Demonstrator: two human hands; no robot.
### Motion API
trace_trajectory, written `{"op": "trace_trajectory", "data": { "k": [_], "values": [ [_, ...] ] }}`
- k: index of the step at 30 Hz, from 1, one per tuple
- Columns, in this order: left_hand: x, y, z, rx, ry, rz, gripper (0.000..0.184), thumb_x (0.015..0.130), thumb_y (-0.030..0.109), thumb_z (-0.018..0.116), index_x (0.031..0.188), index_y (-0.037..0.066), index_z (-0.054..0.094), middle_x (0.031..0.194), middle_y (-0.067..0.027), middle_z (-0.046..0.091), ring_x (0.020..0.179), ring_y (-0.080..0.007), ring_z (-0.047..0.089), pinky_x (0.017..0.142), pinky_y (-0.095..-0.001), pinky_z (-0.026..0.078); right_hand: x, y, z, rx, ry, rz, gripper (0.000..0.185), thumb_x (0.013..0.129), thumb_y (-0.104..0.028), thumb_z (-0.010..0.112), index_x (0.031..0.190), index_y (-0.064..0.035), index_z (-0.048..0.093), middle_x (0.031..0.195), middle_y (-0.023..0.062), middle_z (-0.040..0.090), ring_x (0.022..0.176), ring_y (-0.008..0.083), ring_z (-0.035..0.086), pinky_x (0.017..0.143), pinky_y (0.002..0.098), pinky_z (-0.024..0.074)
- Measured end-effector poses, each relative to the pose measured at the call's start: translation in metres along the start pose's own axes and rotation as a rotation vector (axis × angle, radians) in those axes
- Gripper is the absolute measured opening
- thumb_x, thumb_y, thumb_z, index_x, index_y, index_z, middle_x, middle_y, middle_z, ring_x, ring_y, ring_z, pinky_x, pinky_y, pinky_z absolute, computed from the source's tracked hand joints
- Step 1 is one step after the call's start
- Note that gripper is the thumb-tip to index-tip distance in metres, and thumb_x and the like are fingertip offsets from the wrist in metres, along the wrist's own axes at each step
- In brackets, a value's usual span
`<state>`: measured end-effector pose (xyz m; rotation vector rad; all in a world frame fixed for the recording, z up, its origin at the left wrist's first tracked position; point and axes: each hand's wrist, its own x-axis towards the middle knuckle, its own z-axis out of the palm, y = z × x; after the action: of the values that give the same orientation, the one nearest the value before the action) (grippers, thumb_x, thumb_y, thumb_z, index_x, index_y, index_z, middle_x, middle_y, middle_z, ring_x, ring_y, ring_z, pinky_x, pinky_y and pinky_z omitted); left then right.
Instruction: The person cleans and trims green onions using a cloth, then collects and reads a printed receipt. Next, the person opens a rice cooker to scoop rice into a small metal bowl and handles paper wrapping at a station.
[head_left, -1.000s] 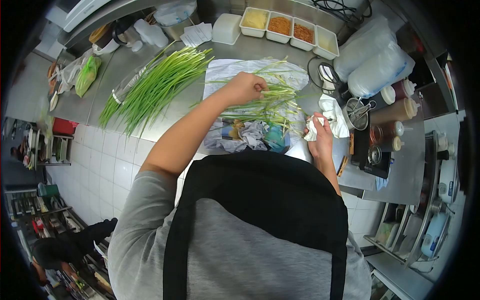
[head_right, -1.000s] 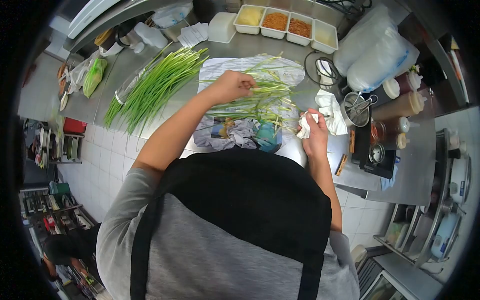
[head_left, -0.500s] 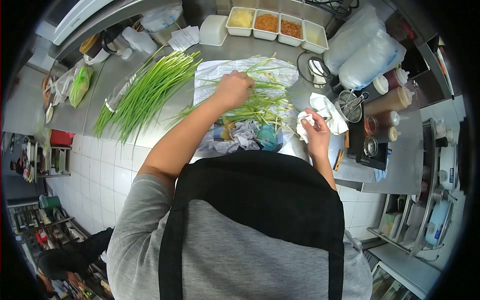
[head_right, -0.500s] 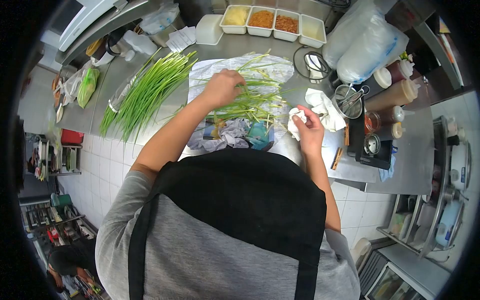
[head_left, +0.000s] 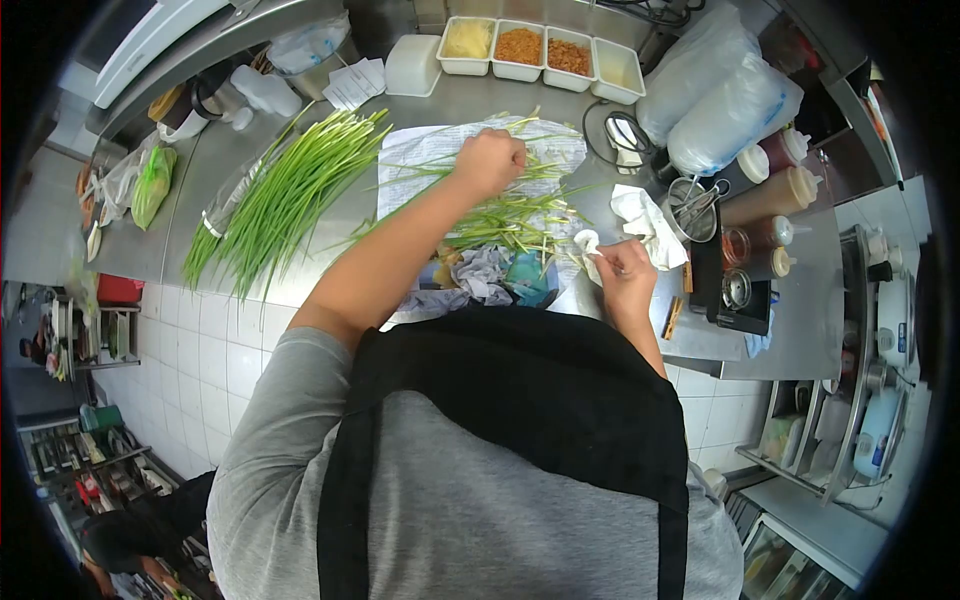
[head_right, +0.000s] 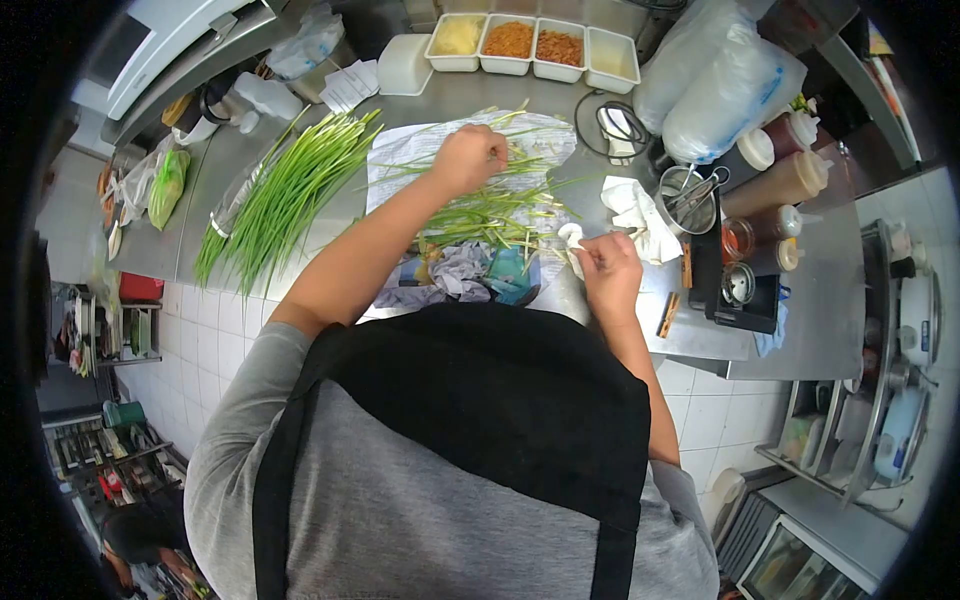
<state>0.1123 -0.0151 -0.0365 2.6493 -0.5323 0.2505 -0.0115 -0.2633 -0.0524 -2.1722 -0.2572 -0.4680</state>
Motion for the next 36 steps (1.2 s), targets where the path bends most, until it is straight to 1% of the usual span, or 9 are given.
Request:
{"op": "trace_trajectory", "data": {
  "k": [3, 4, 6, 13, 18, 22, 29, 32, 36],
  "values": [
    [0.006, -0.005, -0.031, -0.349, -0.068, -0.076, 0.007, 0.080, 0.012, 0.061, 0.086, 0.008, 0.060, 0.080, -0.0052, 0.065, 0.082, -0.0198, 0.061, 0.076, -0.0332, 0.047, 0.013, -0.008, -0.006, 0.055, 0.118, 0.126, 0.012, 0.069, -0.005, 0.074, 0.073, -0.0045, 0.062, 0.074, 0.0059, 0.055, 0.063, 0.0153, 0.052, 0.056, 0.0282, 0.0431],
    [0.008, -0.005, -0.040, -0.535, -0.098, -0.131, 0.008, 0.083, 0.011, 0.058, 0.090, 0.006, 0.059, 0.079, -0.0054, 0.065, 0.082, -0.0172, 0.062, 0.076, -0.0310, 0.047, 0.023, -0.014, -0.008, 0.168, 0.148, 0.065, 0.013, 0.072, -0.006, 0.072, 0.073, -0.0036, 0.060, 0.079, 0.0063, 0.056, 0.064, 0.0130, 0.053, 0.057, 0.0251, 0.0432],
    [0.010, -0.002, -0.054, -0.893, -0.141, -0.153, 0.014, 0.091, 0.009, 0.051, 0.101, 0.000, 0.054, 0.079, -0.0049, 0.064, 0.081, -0.0098, 0.061, 0.075, -0.0235, 0.047, 0.037, -0.004, -0.002, 0.458, 0.110, 0.179, 0.016, 0.076, -0.007, 0.070, 0.076, -0.0025, 0.055, 0.090, 0.0085, 0.059, 0.067, 0.0108, 0.054, 0.059, 0.0230, 0.0440],
    [0.000, 0.047, -0.088, -1.160, -0.091, -0.171, 0.013, 0.090, 0.012, 0.056, 0.096, 0.001, 0.057, 0.079, -0.0042, 0.063, 0.072, -0.0082, 0.058, 0.065, -0.0210, 0.046, 0.093, -0.044, 0.019, 1.169, 0.036, 0.430, 0.009, 0.084, -0.005, 0.062, 0.085, -0.0023, 0.053, 0.096, 0.0116, 0.061, 0.072, 0.0123, 0.060, 0.065, 0.0235, 0.0478],
    [-0.010, 0.071, -0.075, -1.090, -0.029, -0.112, 0.011, 0.088, 0.010, 0.057, 0.093, 0.001, 0.057, 0.076, -0.0024, 0.061, 0.068, -0.0067, 0.055, 0.062, -0.0213, 0.046, 0.092, -0.083, 0.019, 1.531, -0.155, 0.415, 0.023, 0.083, -0.001, 0.061, 0.104, -0.0008, 0.052, 0.100, 0.0101, 0.061, 0.088, 0.0150, 0.059, 0.077, 0.0277, 0.0490],
    [-0.025, 0.078, -0.070, -0.842, 0.010, -0.100, 0.008, 0.086, 0.007, 0.058, 0.089, 0.000, 0.058, 0.072, -0.0001, 0.059, 0.064, -0.0045, 0.053, 0.058, -0.0209, 0.045, 0.080, -0.077, 0.034, 1.433, 0.010, 0.367, 0.031, 0.077, 0.008, 0.064, 0.103, -0.0014, 0.051, 0.100, 0.0114, 0.060, 0.090, 0.0168, 0.060, 0.082, 0.0275, 0.0491],
    [-0.050, 0.078, -0.063, -0.720, -0.086, -0.167, 0.007, 0.085, 0.007, 0.059, 0.085, 0.001, 0.058, 0.070, -0.0004, 0.059, 0.063, -0.0043, 0.053, 0.057, -0.0212, 0.044, 0.089, -0.056, 0.028, 1.355, 0.167, 0.408, 0.028, 0.078, 0.006, 0.065, 0.101, -0.0009, 0.049, 0.094, 0.0128, 0.062, 0.087, 0.0191, 0.062, 0.079, 0.0304, 0.0522],
    [-0.057, 0.072, -0.053, -0.868, -0.044, -0.221, 0.007, 0.086, 0.007, 0.059, 0.085, 0.001, 0.057, 0.070, -0.0004, 0.059, 0.063, -0.0049, 0.054, 0.055, -0.0214, 0.043, 0.098, -0.030, 0.017, 1.331, 0.261, 0.415, 0.029, 0.079, 0.003, 0.065, 0.102, -0.0005, 0.048, 0.097, 0.0147, 0.061, 0.090, 0.0216, 0.062, 0.078, 0.0334, 0.0532],
    [-0.058, 0.074, -0.049, -0.978, -0.013, -0.256, 0.006, 0.086, 0.007, 0.057, 0.085, 0.001, 0.057, 0.070, -0.0007, 0.059, 0.063, -0.0054, 0.055, 0.054, -0.0211, 0.043, 0.072, -0.047, 0.032, 1.356, 0.138, 0.522, 0.040, 0.078, 0.005, 0.065, 0.112, -0.0012, 0.044, 0.104, 0.0153, 0.058, 0.094, 0.0218, 0.060, 0.083, 0.0346, 0.0513]
  ]
}}
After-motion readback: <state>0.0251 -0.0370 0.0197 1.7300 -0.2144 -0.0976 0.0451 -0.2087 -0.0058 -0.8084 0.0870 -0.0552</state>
